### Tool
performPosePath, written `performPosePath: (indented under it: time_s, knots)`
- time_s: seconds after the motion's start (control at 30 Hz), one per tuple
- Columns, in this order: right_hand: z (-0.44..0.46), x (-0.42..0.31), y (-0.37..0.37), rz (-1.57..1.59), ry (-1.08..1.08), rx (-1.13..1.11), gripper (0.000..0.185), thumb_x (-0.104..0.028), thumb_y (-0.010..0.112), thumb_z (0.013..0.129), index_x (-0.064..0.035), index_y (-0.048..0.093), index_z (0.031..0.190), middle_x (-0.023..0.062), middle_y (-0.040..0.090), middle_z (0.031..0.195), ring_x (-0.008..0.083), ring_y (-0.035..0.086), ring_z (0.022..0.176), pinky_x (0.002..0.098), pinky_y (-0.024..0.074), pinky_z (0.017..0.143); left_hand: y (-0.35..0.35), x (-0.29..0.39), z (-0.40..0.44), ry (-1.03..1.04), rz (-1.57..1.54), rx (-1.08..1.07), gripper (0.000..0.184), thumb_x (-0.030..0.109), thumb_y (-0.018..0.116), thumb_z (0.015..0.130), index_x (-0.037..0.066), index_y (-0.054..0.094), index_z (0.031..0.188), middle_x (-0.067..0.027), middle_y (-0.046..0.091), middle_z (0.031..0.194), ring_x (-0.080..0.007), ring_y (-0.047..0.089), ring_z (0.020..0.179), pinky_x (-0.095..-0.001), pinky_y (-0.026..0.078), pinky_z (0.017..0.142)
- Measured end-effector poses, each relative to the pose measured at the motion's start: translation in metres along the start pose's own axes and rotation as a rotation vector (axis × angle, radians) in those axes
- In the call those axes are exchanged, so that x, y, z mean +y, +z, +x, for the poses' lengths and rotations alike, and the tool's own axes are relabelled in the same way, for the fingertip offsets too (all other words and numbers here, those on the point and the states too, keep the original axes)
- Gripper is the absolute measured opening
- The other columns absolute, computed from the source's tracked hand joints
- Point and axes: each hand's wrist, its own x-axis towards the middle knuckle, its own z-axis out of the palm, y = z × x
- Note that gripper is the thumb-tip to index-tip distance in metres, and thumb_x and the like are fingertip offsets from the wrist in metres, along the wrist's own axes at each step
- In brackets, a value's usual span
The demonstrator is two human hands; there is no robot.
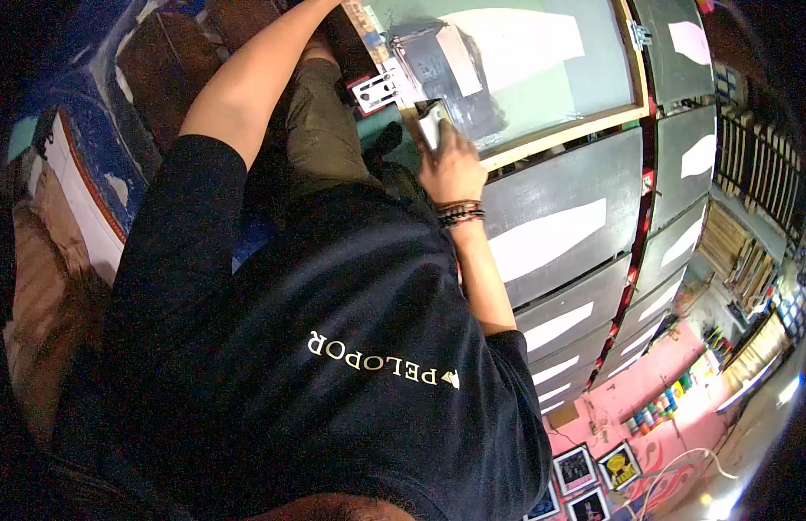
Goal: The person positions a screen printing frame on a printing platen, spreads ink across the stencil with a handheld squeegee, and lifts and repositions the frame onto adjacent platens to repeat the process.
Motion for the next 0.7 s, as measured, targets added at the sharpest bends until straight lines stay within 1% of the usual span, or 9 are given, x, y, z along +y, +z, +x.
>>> performPosePath:
  time_s: [0.07, 0.17, 0.3, 0.4, 0.5, 0.57, 0.63, 0.67, 0.7]
  knots:
    - [-0.007, -0.012, 0.010, -0.012, -0.027, 0.072, 0.064, -0.042, 0.070, 0.091, -0.0030, 0.053, 0.139, 0.0181, 0.066, 0.127, 0.0370, 0.066, 0.109, 0.0447, 0.0578, 0.086, 0.002, 0.000, 0.002, 0.008, 0.004, -0.005, 0.095, 0.082, 0.046, 0.090, -0.007, 0.076, 0.099, -0.0312, 0.072, 0.109, -0.0436, 0.069, 0.111, -0.0488, 0.054, 0.095]
    - [-0.011, -0.022, 0.013, -0.033, -0.027, 0.111, 0.068, -0.047, 0.071, 0.091, -0.0038, 0.053, 0.140, 0.0165, 0.066, 0.126, 0.0354, 0.066, 0.107, 0.0428, 0.0573, 0.088, 0.002, 0.001, 0.003, -0.016, 0.037, 0.004, 0.095, 0.082, 0.044, 0.091, -0.007, 0.076, 0.100, -0.0310, 0.072, 0.108, -0.0433, 0.069, 0.110, -0.0491, 0.054, 0.094]
    - [-0.013, -0.028, 0.009, -0.040, -0.009, 0.134, 0.067, -0.048, 0.071, 0.090, -0.0048, 0.055, 0.139, 0.0150, 0.066, 0.125, 0.0346, 0.065, 0.105, 0.0422, 0.0574, 0.087, 0.002, -0.001, 0.003, -0.013, 0.052, -0.009, 0.095, 0.082, 0.043, 0.091, -0.006, 0.076, 0.102, -0.0316, 0.071, 0.109, -0.0433, 0.069, 0.110, -0.0495, 0.054, 0.094]
    - [-0.015, -0.033, -0.006, 0.017, 0.015, 0.097, 0.060, -0.049, 0.071, 0.090, -0.0058, 0.063, 0.131, 0.0138, 0.069, 0.121, 0.0337, 0.067, 0.103, 0.0424, 0.0577, 0.085, 0.004, -0.001, 0.003, -0.006, 0.056, 0.006, 0.095, 0.082, 0.042, 0.091, -0.006, 0.076, 0.103, -0.0307, 0.072, 0.108, -0.0439, 0.069, 0.110, -0.0498, 0.054, 0.094]
    - [-0.015, -0.026, -0.022, 0.179, 0.119, 0.242, 0.048, -0.049, 0.071, 0.091, -0.0067, 0.074, 0.113, 0.0139, 0.074, 0.105, 0.0319, 0.073, 0.094, 0.0431, 0.0583, 0.082, 0.009, -0.009, 0.009, -0.002, 0.063, 0.029, 0.089, 0.081, 0.049, 0.088, -0.002, 0.077, 0.101, -0.0276, 0.073, 0.106, -0.0435, 0.069, 0.107, -0.0495, 0.054, 0.093]
    - [-0.013, -0.001, -0.023, 0.270, 0.289, 0.281, 0.046, -0.048, 0.071, 0.092, -0.0066, 0.074, 0.112, 0.0139, 0.075, 0.102, 0.0305, 0.073, 0.092, 0.0424, 0.0580, 0.080, 0.013, -0.015, 0.013, 0.071, 0.081, -0.052, 0.099, 0.086, 0.037, 0.089, -0.001, 0.077, 0.112, -0.0323, 0.070, 0.117, -0.0463, 0.066, 0.116, -0.0533, 0.051, 0.098]
    - [-0.012, 0.031, -0.024, 0.377, 0.397, 0.369, 0.041, -0.044, 0.071, 0.094, -0.0057, 0.075, 0.107, 0.0136, 0.075, 0.098, 0.0286, 0.074, 0.086, 0.0402, 0.0574, 0.076, 0.011, -0.009, 0.015, 0.043, 0.092, -0.097, 0.097, 0.085, 0.036, 0.091, 0.000, 0.077, 0.112, -0.0316, 0.069, 0.118, -0.0461, 0.066, 0.117, -0.0518, 0.052, 0.099]
    - [-0.015, 0.043, -0.029, 0.471, 0.498, 0.393, 0.037, -0.040, 0.072, 0.094, -0.0041, 0.076, 0.103, 0.0135, 0.075, 0.090, 0.0267, 0.074, 0.081, 0.0378, 0.0565, 0.073, 0.008, -0.006, 0.014, 0.076, 0.129, -0.086, 0.094, 0.083, 0.035, 0.092, 0.000, 0.077, 0.112, -0.0296, 0.070, 0.119, -0.0461, 0.066, 0.116, -0.0529, 0.052, 0.098]
    - [-0.017, 0.058, -0.031, 0.471, 0.564, 0.392, 0.035, -0.038, 0.071, 0.096, -0.0030, 0.075, 0.102, 0.0147, 0.075, 0.087, 0.0261, 0.074, 0.080, 0.0361, 0.0561, 0.074, 0.009, -0.005, 0.010, 0.158, 0.089, -0.012, 0.086, 0.077, 0.041, 0.094, 0.001, 0.076, 0.112, -0.0265, 0.068, 0.123, -0.0454, 0.064, 0.118, -0.0543, 0.051, 0.099]
